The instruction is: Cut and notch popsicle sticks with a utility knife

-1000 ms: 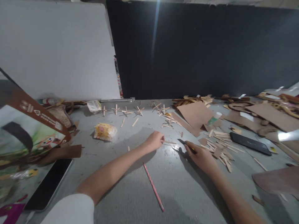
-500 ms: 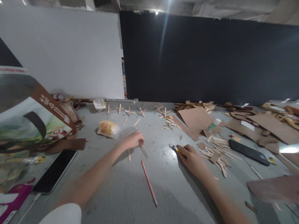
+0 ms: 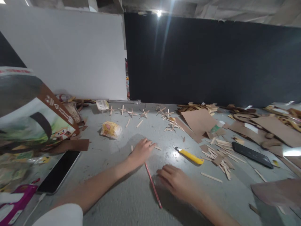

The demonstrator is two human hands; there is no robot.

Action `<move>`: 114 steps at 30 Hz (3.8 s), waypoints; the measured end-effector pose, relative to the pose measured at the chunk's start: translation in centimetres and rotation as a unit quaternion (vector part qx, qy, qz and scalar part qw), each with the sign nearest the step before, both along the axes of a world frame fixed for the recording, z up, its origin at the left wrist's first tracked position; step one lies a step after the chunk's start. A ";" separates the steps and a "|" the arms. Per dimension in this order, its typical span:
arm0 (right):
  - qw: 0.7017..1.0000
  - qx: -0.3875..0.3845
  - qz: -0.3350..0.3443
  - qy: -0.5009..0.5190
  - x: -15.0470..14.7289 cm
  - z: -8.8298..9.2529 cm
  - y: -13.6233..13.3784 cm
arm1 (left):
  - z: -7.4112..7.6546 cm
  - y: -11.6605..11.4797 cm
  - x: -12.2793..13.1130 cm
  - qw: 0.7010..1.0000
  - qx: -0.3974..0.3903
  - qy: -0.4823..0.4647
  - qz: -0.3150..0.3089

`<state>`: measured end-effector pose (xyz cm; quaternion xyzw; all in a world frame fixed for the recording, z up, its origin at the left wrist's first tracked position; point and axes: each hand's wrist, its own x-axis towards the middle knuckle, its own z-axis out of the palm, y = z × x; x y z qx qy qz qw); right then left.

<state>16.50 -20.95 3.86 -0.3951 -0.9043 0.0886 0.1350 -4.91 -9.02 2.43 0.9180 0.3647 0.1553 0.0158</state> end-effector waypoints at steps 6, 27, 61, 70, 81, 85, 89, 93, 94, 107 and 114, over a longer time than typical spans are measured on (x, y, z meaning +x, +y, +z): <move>0.997 -0.018 0.035 -0.070 -3.8 -0.9 -1.9 | -1.5 -3.1 0.7 0.999 0.007 0.005 -0.041; 0.930 -0.054 -0.221 0.287 4.3 -1.4 2.1 | -2.9 -4.5 0.3 1.000 -0.001 -0.014 0.020; 0.871 -0.189 -0.159 0.424 0.3 -4.3 11.1 | 3.1 0.7 -8.4 0.954 -0.226 -0.040 0.190; 0.881 -0.174 -0.155 0.411 0.1 -3.9 11.1 | 1.0 2.7 -8.8 0.909 -0.308 -0.117 0.256; 0.884 -0.176 -0.154 0.406 0.1 -3.7 11.0 | 0.6 2.0 -4.4 0.966 -0.131 -0.155 0.161; 0.894 -0.176 -0.149 0.385 0.3 -3.2 10.5 | -0.6 0.4 -1.1 0.977 -0.140 -0.133 0.088; 0.918 -0.145 -0.140 0.343 0.2 -3.0 10.5 | -1.3 0.1 0.2 0.977 -0.144 -0.126 0.092; 0.934 -0.115 -0.131 0.311 -0.6 -3.2 11.1 | -1.1 0.2 0.0 0.978 -0.144 -0.123 0.082; 0.939 -0.102 -0.132 0.301 -0.8 -3.3 11.3 | -1.1 0.1 0.0 0.979 -0.143 -0.119 0.081; 0.904 -0.029 -0.201 0.375 1.5 -4.0 11.9 | -1.2 2.7 -2.1 0.985 -0.122 -0.121 0.025; 0.951 -0.023 -0.065 0.300 2.3 -3.6 11.8 | -1.1 3.1 -2.1 0.976 -0.153 -0.150 0.045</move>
